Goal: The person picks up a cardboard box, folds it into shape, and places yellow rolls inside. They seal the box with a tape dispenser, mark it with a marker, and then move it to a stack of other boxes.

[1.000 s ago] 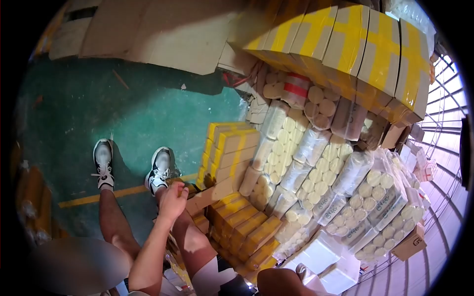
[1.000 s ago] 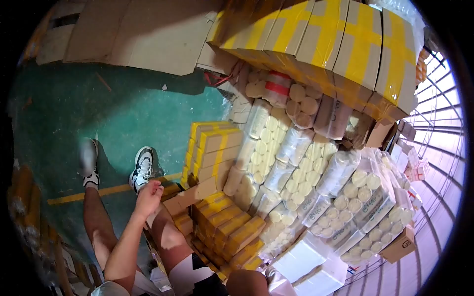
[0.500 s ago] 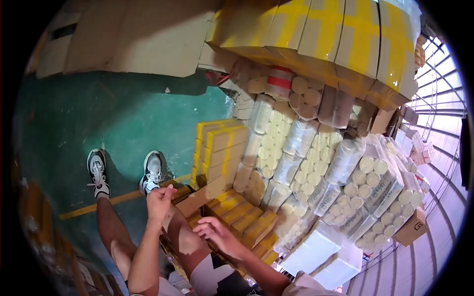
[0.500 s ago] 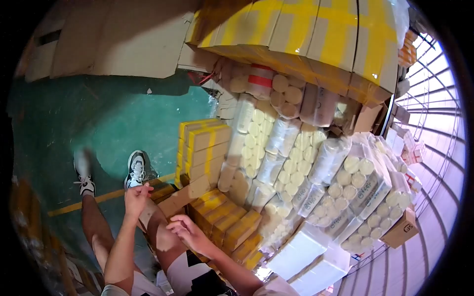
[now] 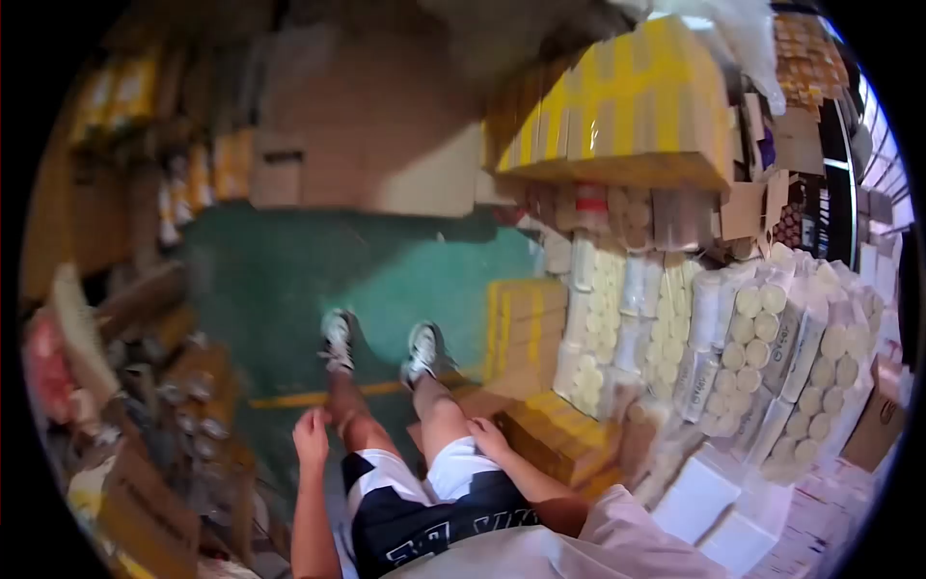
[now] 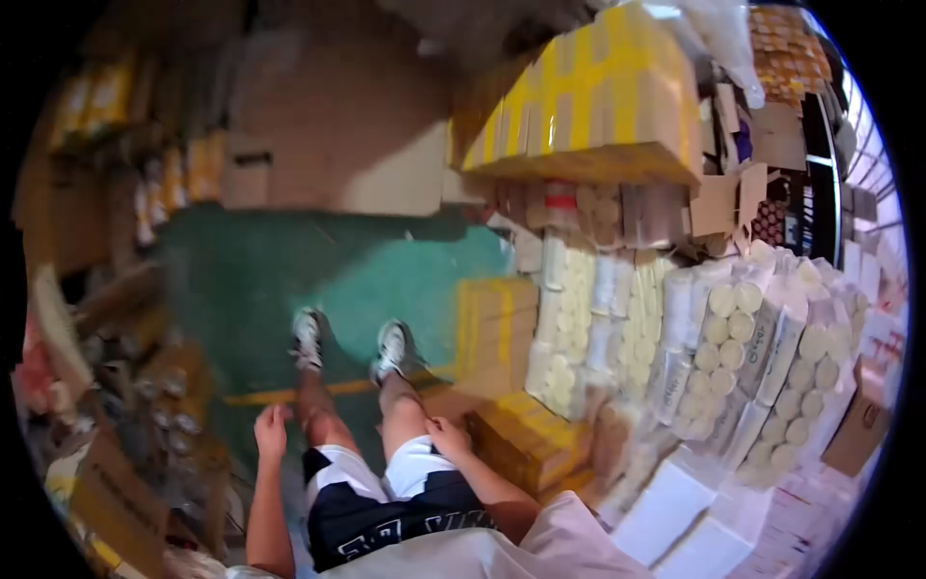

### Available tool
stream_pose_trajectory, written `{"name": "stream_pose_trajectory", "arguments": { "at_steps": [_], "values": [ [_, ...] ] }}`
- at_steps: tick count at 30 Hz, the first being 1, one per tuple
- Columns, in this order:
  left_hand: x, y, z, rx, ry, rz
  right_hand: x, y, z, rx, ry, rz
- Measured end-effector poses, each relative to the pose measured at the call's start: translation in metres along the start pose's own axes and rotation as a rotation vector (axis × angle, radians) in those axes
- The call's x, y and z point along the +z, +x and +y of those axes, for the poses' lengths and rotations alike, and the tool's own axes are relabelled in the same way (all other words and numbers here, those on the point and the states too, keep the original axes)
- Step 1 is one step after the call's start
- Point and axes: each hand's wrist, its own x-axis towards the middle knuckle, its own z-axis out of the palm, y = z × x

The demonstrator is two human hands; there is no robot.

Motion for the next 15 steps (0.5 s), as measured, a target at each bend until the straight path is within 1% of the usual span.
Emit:
{"name": "stream_pose_trajectory", "arguments": {
  "at_steps": [1,2,3,4,5,6,7,9,11,13,14,15],
  "values": [
    [-0.036,-0.024,0.001,-0.056,0.019,-0.012,-0.032,-0.039,-0.062,-0.041,-0.044,0.038],
    [-0.067,-0.052,-0.003,-0.054,-0.034,-0.008,-0.039,-0.041,-0.067,-0.149,0.055,0.034],
    [-0.086,-0.079,-0.030,-0.104,0.092,0.085,-0.050,-0.051,-0.082,-0.202,0.047,0.046],
    [-0.118,-0.142,-0.038,-0.061,0.055,0.142,-0.031,0.012,-0.043,-0.362,-0.026,0.012],
    [-0.117,-0.176,-0.060,-0.227,-0.183,0.197,-0.038,0.004,-0.063,-0.370,0.118,0.023],
    [-0.108,-0.206,-0.103,-0.152,-0.219,0.267,-0.062,-0.023,-0.093,-0.343,0.137,-0.053],
    [-0.094,-0.231,-0.113,-0.142,-0.240,0.402,-0.083,-0.040,-0.118,-0.312,0.141,-0.134],
    [-0.064,-0.298,-0.125,-0.154,-0.263,0.663,-0.103,-0.031,-0.132,-0.432,0.073,-0.228],
    [-0.033,-0.348,-0.134,-0.257,-0.517,0.633,-0.119,-0.031,-0.149,-0.382,0.049,-0.274],
    [-0.023,-0.401,-0.103,-0.433,-0.727,0.574,-0.138,-0.041,-0.168,-0.395,-0.087,-0.257],
    [-0.006,-0.411,-0.115,-0.417,-0.734,0.622,-0.146,-0.045,-0.177,-0.366,-0.146,-0.244],
    [0.004,-0.434,-0.107,-0.421,-0.746,0.673,-0.154,-0.047,-0.183,-0.333,-0.224,-0.233]
  ]
}}
